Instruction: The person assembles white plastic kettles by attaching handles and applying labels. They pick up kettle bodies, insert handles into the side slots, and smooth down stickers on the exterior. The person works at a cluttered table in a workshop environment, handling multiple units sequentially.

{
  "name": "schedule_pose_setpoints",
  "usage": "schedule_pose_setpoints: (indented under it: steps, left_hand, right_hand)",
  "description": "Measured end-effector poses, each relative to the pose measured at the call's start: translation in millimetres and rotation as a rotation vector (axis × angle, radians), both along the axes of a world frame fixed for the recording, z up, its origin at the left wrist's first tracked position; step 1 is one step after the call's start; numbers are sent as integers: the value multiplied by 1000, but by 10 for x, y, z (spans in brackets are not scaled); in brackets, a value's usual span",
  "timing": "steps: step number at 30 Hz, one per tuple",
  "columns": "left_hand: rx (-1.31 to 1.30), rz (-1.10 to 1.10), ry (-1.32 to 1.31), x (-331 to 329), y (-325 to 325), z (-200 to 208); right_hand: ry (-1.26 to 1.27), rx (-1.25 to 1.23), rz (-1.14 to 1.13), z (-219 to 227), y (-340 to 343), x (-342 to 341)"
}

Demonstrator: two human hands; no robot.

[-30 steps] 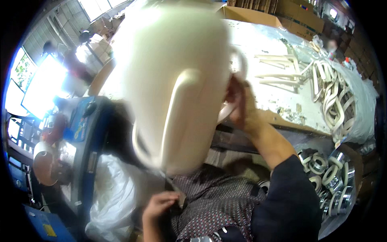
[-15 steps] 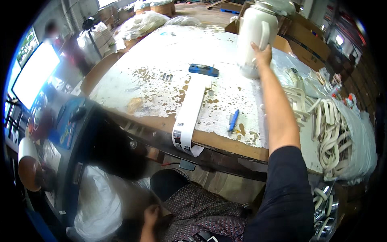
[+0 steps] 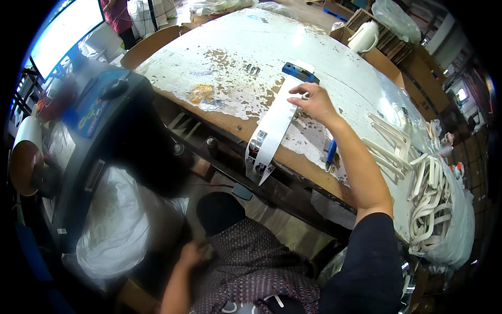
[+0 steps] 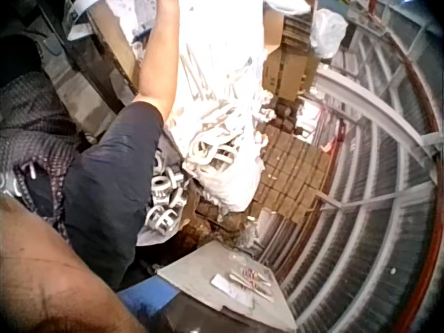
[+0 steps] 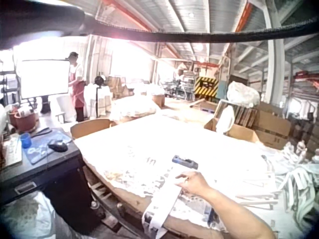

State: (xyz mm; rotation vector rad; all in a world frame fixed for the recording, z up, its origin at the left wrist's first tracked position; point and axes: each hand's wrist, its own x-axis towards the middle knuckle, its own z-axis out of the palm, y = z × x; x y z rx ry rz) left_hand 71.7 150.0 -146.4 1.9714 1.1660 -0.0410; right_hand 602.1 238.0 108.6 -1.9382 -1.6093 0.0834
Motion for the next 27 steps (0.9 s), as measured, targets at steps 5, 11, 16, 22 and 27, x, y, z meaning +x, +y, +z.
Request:
schedule_pose_setpoints:
  steps: [5, 11, 16, 22, 27]
  left_hand:
    - [-35, -26, 112, -53, 2, -18]
    - [6, -45, 71, -77, -16, 126]
    - [18, -76, -18, -101, -30, 296]
    - [84, -79, -67, -141, -80, 440]
    - [73, 26, -136, -415, -226, 450]
  right_hand:
    - [99, -194, 81, -204, 47, -379]
    - [-15, -2, 7, -717, -208, -870]
    - [365, -35, -7, -907, 30, -659]
    - [-353, -47, -183, -539, -222, -1137]
    - [-571, 36, 182, -989, -1259, -2478]
